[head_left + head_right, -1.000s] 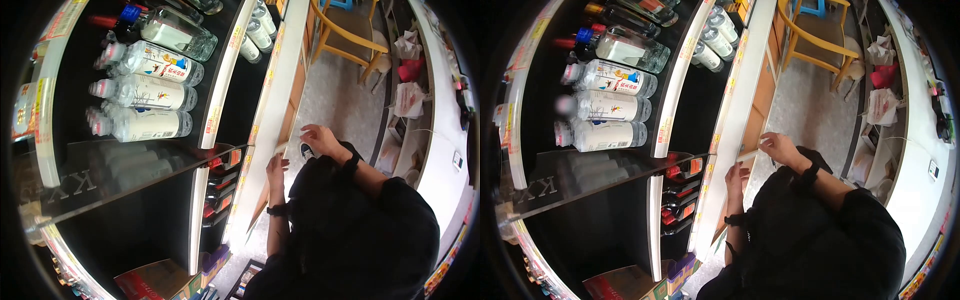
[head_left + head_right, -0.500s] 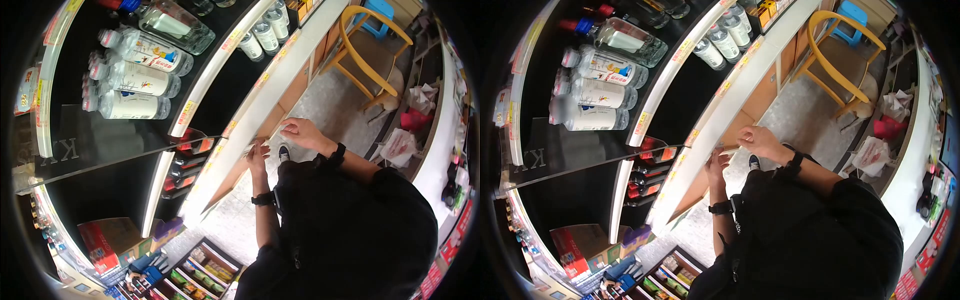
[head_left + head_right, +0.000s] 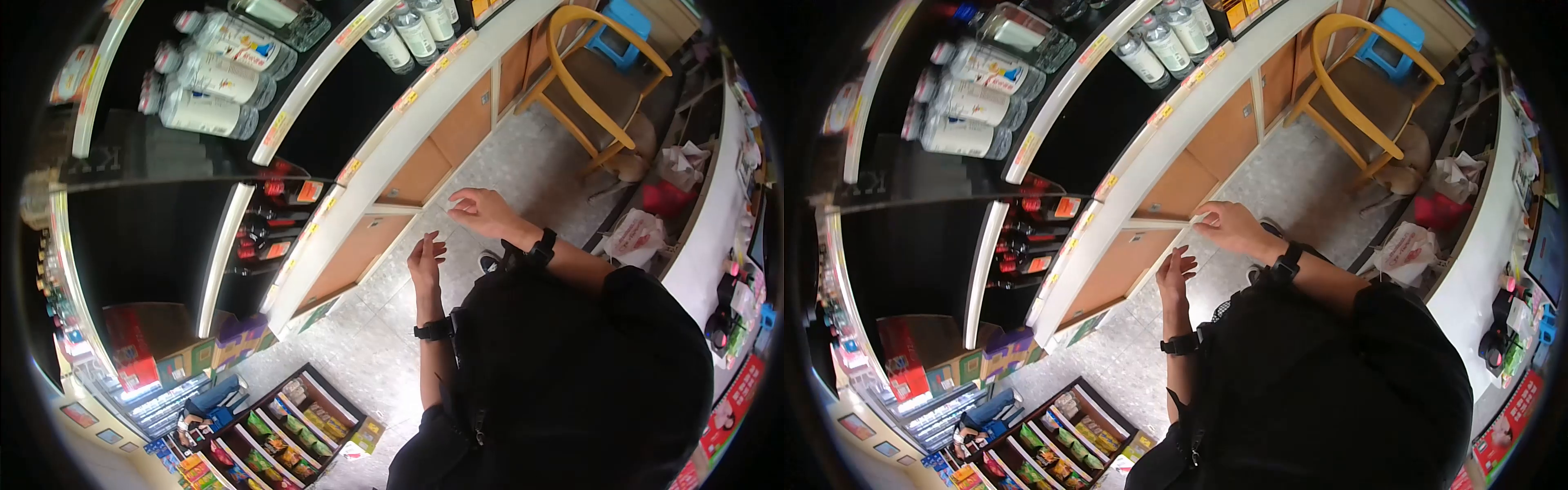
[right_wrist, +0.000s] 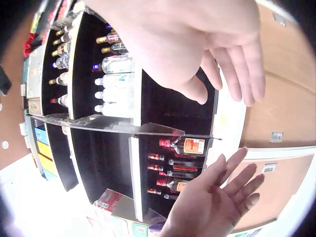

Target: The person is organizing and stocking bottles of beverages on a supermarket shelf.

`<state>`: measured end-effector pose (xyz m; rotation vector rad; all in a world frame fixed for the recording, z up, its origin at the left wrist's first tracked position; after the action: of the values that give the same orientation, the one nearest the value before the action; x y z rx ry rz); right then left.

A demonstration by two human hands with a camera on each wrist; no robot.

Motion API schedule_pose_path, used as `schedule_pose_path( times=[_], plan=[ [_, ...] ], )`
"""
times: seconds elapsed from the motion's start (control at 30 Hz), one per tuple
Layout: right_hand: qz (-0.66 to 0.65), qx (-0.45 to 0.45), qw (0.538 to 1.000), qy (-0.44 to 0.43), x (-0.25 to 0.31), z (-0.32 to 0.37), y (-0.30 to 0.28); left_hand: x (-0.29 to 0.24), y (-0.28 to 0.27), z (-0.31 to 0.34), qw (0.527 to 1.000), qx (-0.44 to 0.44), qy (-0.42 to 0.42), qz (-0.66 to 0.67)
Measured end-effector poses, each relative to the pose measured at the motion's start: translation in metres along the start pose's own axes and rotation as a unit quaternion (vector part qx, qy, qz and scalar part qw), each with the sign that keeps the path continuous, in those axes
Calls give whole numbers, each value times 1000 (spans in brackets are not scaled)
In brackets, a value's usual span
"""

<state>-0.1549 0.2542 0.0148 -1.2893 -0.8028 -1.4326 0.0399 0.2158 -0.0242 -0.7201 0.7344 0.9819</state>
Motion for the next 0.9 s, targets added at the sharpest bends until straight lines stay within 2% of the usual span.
schedule_pose_path(
  times=[0.13,0.27,0.47,0.57,0.7,0.77,0.8,0.9],
  plan=[
    [23,32,999,6,-14,37,32,41,-17,44,999,-12,-7,30],
    [37,58,998,3,-24,60,50,55,-28,61,999,-12,-10,38],
    [41,45,998,4,-17,50,57,60,-42,64,998,-37,-17,39],
    [20,47,998,35,-12,42,52,56,-39,47,998,-28,-16,48],
    [42,19,999,22,-19,12,33,45,-31,16,999,-26,-28,26],
    [-15,-30,999,41,-28,-11,19,31,-25,1,999,-25,-25,20],
    [-18,-26,999,36,-30,-24,15,26,-23,-9,999,-31,-21,19],
    [-40,-112,993,10,-29,-72,-12,2,-10,-43,1000,-23,-15,-6]
  ],
)
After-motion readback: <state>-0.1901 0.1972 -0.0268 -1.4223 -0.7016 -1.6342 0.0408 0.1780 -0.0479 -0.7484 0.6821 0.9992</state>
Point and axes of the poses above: each hand's wrist, its own z-axis away from the middle knuckle, its own y-axis out of the palm, x = y × z, the point moved 4 cm from there along -z, towards the middle knuckle, and after that the axes turned 5 degrees about -z, right-handed, at the moved point
